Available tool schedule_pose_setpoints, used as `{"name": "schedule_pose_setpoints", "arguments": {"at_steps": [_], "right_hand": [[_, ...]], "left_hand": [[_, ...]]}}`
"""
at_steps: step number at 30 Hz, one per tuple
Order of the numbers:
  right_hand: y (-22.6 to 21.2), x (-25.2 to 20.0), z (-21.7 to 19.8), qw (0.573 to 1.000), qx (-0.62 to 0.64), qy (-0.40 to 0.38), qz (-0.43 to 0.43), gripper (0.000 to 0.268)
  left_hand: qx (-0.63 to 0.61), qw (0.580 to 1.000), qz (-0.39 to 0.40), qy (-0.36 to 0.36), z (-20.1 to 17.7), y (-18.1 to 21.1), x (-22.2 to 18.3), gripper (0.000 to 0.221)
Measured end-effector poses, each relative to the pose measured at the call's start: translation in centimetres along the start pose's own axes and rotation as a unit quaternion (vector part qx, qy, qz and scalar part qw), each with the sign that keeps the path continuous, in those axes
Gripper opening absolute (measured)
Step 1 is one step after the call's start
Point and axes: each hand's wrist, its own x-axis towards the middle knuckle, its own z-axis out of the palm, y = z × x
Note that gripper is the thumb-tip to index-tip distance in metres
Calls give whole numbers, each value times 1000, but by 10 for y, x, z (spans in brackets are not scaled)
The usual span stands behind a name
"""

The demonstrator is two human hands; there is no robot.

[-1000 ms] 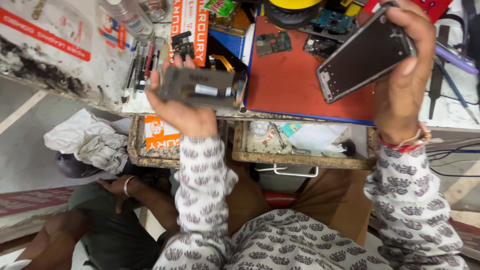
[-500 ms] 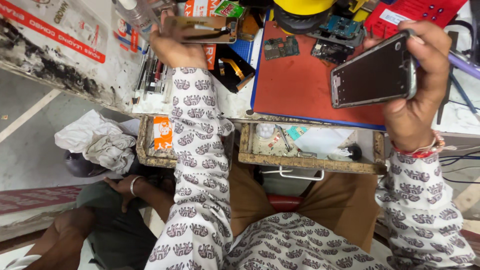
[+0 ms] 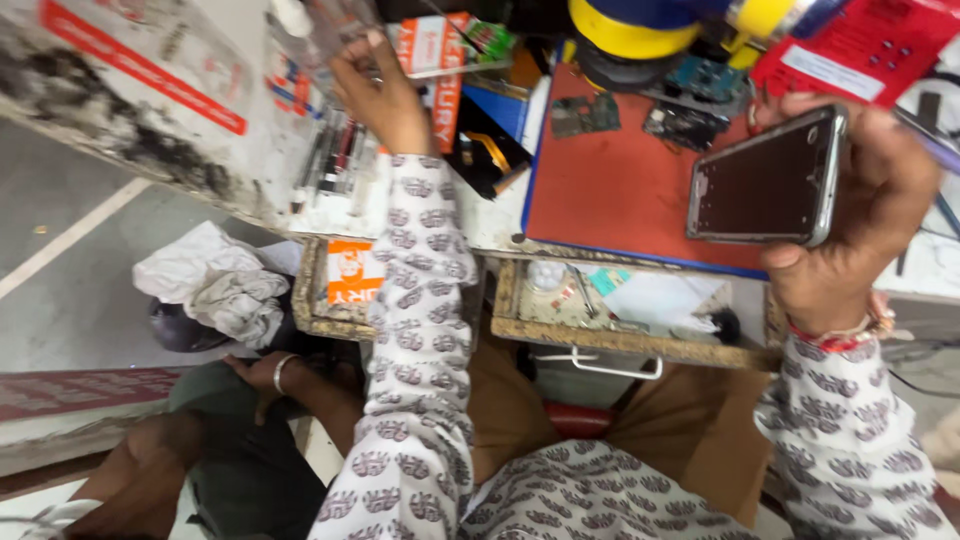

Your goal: The person uses tweezers to peel off tape and manipulate small internal components of a disassembled mobile phone on a workbench.

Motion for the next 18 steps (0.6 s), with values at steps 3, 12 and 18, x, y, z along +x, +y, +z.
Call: {"name": "schedule_pose_setpoints", "arguments": {"at_steps": [3,12,18], "right_hand": [[-19,1,3,999,-22,29,13,88],[-60,54,26,923,-299,-241,-31,70],[-52,71,14,911,-284,-285,96,59]], "left_hand": [[61,996,37,-46,-12,16,7,36],[85,973,142,-159,-43,76,-18,36],[100,914,129,-371,-109,176,-104,21]]}}
